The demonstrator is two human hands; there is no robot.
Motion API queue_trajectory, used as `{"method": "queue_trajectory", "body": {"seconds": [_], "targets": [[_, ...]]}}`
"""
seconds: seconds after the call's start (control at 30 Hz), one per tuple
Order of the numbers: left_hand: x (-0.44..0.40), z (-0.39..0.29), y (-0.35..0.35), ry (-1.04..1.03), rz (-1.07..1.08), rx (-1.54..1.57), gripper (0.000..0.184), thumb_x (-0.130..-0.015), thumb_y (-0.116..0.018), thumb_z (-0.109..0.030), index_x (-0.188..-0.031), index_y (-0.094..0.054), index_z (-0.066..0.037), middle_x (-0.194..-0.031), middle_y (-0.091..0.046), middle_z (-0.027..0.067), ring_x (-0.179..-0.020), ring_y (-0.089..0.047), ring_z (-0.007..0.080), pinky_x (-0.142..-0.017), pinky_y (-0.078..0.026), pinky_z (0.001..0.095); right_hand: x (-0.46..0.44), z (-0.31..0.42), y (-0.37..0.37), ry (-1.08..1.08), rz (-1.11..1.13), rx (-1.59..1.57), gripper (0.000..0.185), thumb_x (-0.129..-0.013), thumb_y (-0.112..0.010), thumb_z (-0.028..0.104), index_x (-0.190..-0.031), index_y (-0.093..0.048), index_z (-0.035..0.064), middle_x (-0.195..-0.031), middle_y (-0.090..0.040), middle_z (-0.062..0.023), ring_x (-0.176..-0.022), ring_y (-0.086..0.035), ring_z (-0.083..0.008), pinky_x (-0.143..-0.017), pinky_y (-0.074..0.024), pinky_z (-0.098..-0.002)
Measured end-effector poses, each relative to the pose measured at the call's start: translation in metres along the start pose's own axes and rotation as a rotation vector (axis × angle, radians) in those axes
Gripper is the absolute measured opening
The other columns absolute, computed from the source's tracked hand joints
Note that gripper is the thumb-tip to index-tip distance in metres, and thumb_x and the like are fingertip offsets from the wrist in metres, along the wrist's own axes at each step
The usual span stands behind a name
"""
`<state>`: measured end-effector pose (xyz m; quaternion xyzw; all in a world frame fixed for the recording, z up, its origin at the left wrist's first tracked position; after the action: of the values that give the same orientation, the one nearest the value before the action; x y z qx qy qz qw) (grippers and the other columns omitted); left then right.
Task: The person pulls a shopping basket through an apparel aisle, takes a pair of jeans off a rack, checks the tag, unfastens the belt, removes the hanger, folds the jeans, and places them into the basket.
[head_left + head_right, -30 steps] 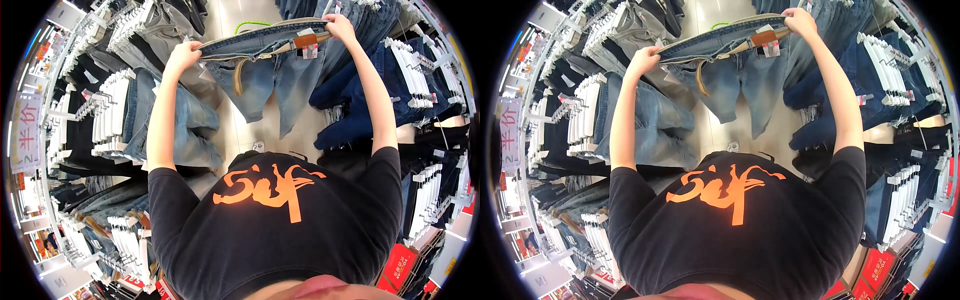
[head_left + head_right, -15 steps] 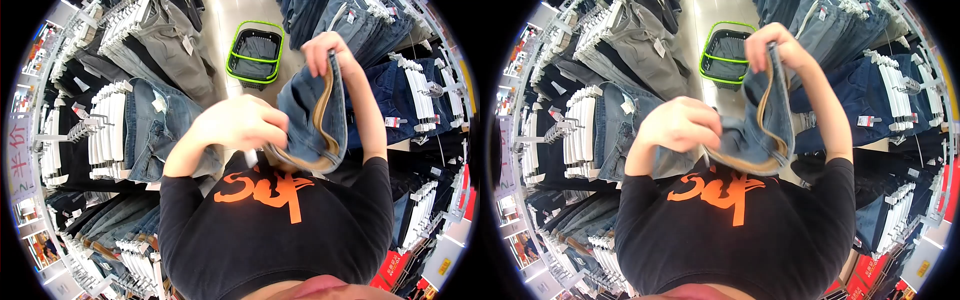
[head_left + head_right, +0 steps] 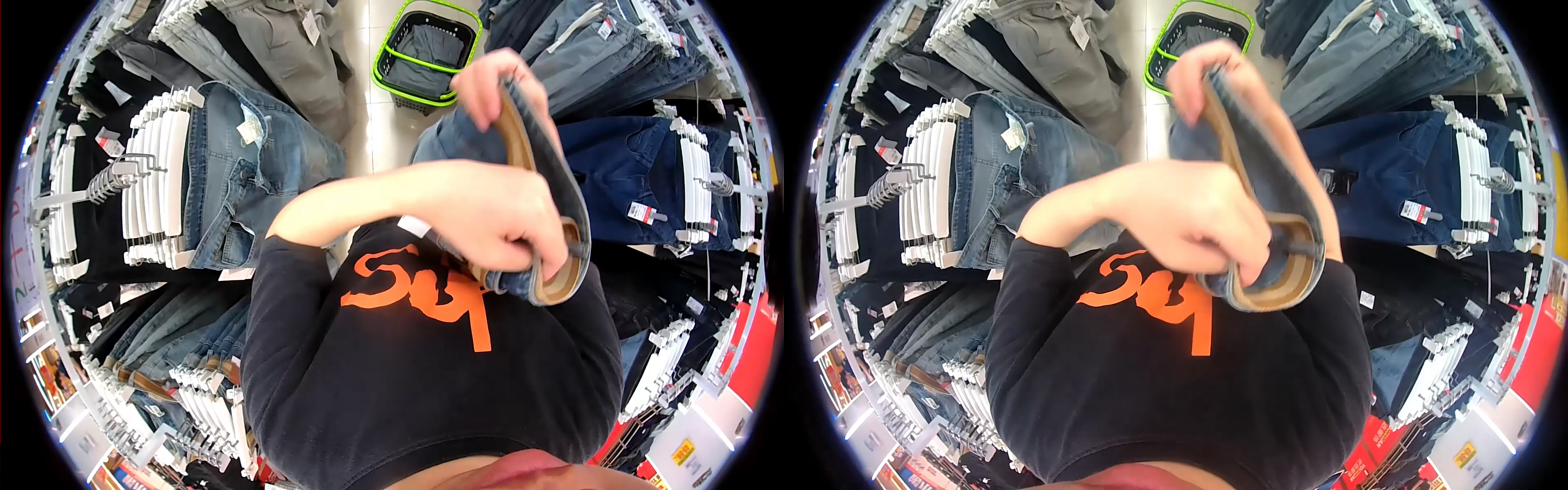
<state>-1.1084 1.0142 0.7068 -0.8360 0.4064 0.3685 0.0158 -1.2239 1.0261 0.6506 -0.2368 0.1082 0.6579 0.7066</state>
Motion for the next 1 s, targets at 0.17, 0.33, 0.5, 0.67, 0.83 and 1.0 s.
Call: {"method": "queue_trajectory", "body": {"seconds": [0.17,0.33,0.5,0.67,0.83,1.0], "targets": [[0.030,-0.047,-0.013,0.259,-0.017,-0.747,0.013,-0.059,-0.058,-0.007,-0.071,-0.053,-0.005,-0.064,-0.051,0.0039,-0.045,-0.047,0.0170,-0.040,-0.038,0.0271,0.023,0.005,-0.060,-0.051,-0.191,-0.118,0.035,-0.076,-0.060,0.035,-0.060,-0.053,0.0046,-0.052,-0.052,-0.0057,-0.047,-0.041,-0.0116,-0.043,-0.0281,-0.0245],[0.055,-0.054,-0.026,0.269,-0.088,-0.712,0.026,-0.062,-0.065,-0.015,-0.084,-0.060,-0.001,-0.084,-0.056,0.0105,-0.056,-0.051,0.0155,-0.052,-0.044,0.0249,0.058,0.022,-0.061,0.282,-0.245,0.024,0.022,-0.073,-0.060,0.016,-0.055,-0.052,0.0069,-0.052,-0.057,-0.0080,-0.040,-0.045,-0.0136,-0.040,-0.0279,-0.0241],[0.125,-0.022,-0.024,0.876,-0.466,-0.466,0.066,-0.062,-0.071,-0.015,-0.120,-0.043,-0.004,-0.126,-0.037,0.0175,-0.115,-0.039,0.0292,-0.094,-0.034,0.0352,0.086,0.030,-0.045,0.346,-0.288,0.128,0.019,-0.077,-0.060,0.022,-0.067,-0.056,0.0067,-0.065,-0.061,-0.0092,-0.050,-0.043,-0.0117,-0.047,-0.0290,-0.0227],[0.167,0.045,-0.055,0.923,-0.527,-0.215,0.070,-0.065,-0.062,-0.001,-0.128,-0.033,-0.007,-0.128,-0.036,0.0163,-0.117,-0.037,0.0311,-0.096,-0.032,0.0352,0.076,0.019,-0.053,0.322,-0.429,0.122,0.016,-0.079,-0.056,0.015,-0.066,-0.055,0.0064,-0.062,-0.060,-0.0089,-0.048,-0.042,-0.0111,-0.046,-0.0296,-0.0227],[0.170,0.072,-0.046,0.861,-0.739,-0.359,0.045,-0.070,-0.049,0.009,-0.113,-0.051,-0.003,-0.112,-0.054,0.0137,-0.104,-0.051,0.0289,-0.090,-0.039,0.0325,0.067,0.019,-0.056,0.376,-0.406,0.241,0.028,-0.081,-0.057,0.028,-0.065,-0.055,0.0059,-0.059,-0.060,-0.0080,-0.044,-0.043,-0.0121,-0.045,-0.0304,-0.0235],[0.195,0.104,-0.013,0.257,-0.986,0.052,0.018,-0.079,-0.055,-0.010,-0.091,-0.062,0.000,-0.093,-0.062,0.0169,-0.093,-0.057,0.0318,-0.087,-0.041,0.0411,0.081,0.036,-0.058,0.459,-0.437,0.596,0.045,-0.080,-0.054,0.046,-0.070,-0.054,0.0021,-0.063,-0.060,-0.0119,-0.046,-0.048,-0.0137,-0.045,-0.0311,-0.0253]]}}
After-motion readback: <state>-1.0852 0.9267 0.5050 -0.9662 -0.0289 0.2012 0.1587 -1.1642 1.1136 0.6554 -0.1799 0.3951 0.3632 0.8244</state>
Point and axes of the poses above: each hand's wrist, its own x-axis away from the middle knuckle, its own y-axis out of the back of the hand, z = x × y, the point moved 3 cm from there along -x, towards the middle knuckle
